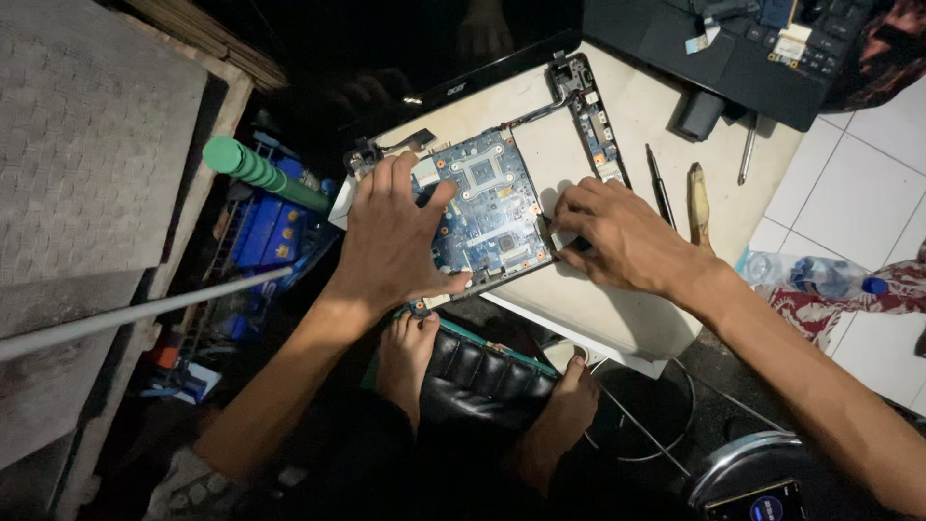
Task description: The person works on a disassembled laptop motherboard, using a screwdriver to loosen screws and disconnecting ribbon cables. They manipulate the motherboard and internal components on a white table.
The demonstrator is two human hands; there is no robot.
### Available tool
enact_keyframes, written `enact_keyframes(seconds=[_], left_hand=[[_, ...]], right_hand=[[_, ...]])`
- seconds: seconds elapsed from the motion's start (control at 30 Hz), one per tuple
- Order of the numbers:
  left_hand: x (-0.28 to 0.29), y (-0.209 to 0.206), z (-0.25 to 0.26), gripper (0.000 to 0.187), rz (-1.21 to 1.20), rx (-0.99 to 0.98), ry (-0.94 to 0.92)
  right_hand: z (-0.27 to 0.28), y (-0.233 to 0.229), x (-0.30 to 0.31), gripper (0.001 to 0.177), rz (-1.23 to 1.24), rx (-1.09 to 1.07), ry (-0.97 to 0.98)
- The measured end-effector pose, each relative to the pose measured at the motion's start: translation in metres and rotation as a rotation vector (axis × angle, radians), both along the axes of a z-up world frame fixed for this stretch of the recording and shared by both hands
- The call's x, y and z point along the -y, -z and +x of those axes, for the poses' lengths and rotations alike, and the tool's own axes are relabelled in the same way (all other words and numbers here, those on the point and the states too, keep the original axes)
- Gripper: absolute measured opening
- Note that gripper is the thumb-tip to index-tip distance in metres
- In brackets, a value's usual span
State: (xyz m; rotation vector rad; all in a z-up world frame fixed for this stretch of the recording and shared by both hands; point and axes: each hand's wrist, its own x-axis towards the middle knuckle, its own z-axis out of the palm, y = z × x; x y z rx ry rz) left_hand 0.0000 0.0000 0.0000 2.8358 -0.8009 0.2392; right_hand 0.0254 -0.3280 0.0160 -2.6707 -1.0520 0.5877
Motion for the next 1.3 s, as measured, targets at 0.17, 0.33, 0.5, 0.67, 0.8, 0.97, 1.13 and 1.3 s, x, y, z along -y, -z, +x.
enact_keyframes(seconds=[0.17,0.33,0.5,0.67,0.8,0.97,1.13,1.3], left_hand=[[0.0,0.005,0.0,0.108,-0.011,0.051,0.002],[0.002,-0.003,-0.001,0.106,-0.024,0.066,0.002],[0.004,-0.007,0.001,0.108,-0.003,0.009,0.0],[0.007,0.005,-0.002,0.109,0.122,0.077,-0.031],[0.012,-0.003,-0.004,0.109,0.137,0.078,-0.065],[0.013,-0.017,-0.005,0.101,0.072,0.134,-0.033],[0.015,-0.015,-0.004,0.099,0.016,0.151,-0.024],[0.01,-0.002,-0.007,0.107,0.029,0.085,-0.025]], right_hand=[[0.002,0.0,-0.001,0.024,0.052,0.018,-0.014],[0.0,0.005,0.002,0.025,0.035,0.005,-0.006],[0.001,0.022,0.007,0.024,0.139,-0.013,-0.043],[0.001,0.009,0.001,0.024,0.152,0.01,-0.04],[0.0,0.02,0.007,0.026,0.195,-0.02,-0.044],[0.001,-0.007,-0.001,0.017,0.228,0.005,-0.07],[0.002,-0.002,0.002,0.016,0.249,0.044,-0.077],[0.0,0.003,0.003,0.018,0.23,0.034,-0.08]])
